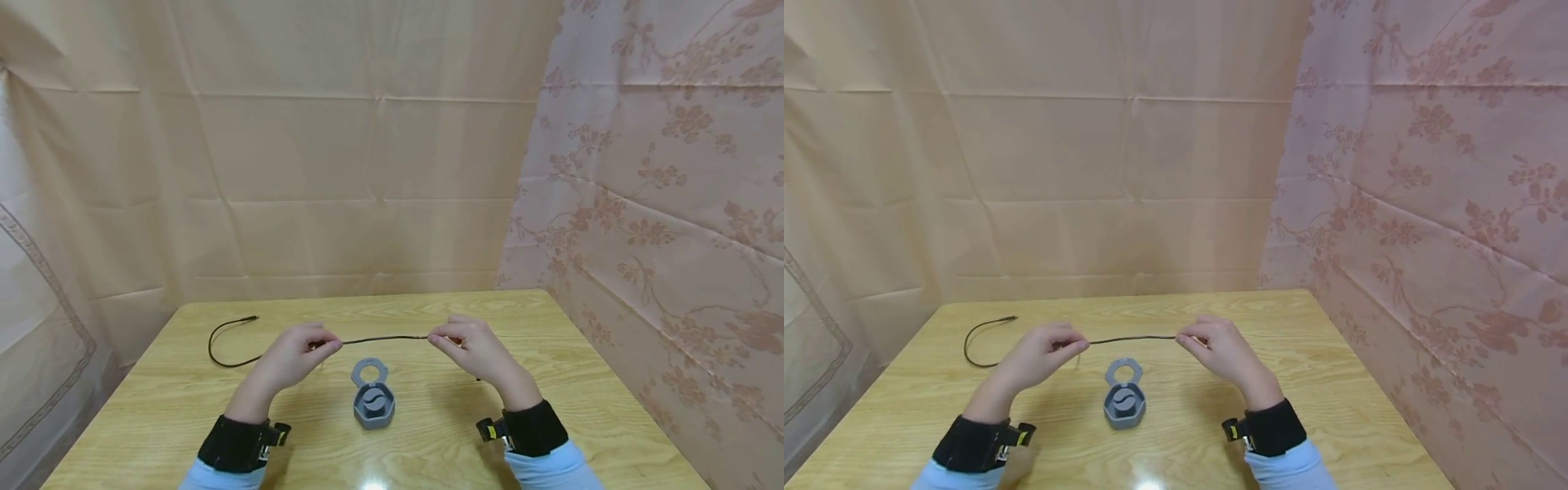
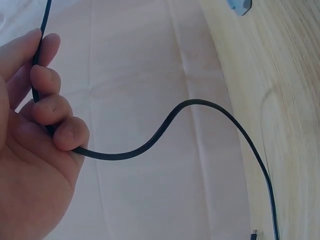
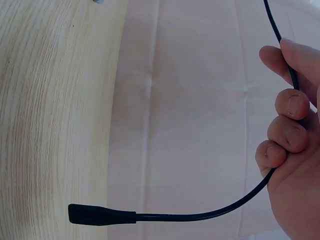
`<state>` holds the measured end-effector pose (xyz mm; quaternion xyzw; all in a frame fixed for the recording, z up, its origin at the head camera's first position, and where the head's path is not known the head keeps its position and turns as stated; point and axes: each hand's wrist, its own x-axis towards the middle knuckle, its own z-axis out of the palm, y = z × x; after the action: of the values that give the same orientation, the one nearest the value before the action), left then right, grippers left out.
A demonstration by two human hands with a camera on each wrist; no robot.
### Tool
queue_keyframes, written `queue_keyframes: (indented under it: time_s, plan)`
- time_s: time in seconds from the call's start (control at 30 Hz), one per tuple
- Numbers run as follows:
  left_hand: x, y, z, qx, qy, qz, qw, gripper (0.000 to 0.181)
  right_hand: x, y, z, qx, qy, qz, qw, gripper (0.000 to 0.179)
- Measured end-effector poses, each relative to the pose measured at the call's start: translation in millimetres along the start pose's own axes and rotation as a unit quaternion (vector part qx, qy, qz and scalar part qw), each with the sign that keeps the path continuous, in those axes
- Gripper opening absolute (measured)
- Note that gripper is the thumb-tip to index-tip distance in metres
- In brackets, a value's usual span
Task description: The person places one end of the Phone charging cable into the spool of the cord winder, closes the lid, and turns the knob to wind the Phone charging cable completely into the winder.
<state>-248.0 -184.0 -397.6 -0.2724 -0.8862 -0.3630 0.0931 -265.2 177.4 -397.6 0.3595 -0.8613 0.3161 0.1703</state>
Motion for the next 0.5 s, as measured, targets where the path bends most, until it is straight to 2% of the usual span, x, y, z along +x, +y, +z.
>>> queue_keyframes:
  time_s: [0.27, 0.5]
  plan:
    - [-1.6, 5.6, -4.3, 0.019, -0.009, 0.0, 0.9998, 0.01, 0.2, -1.8, 1.7, -0.007, -0.017, 0.011, 0.9998, 0.01]
    - [-3.5, 8.8, -4.3, 0.057, -0.067, -0.014, 0.996, 0.009, 1.2, -0.5, 8.7, -0.025, -0.064, -0.009, 0.9976, 0.01]
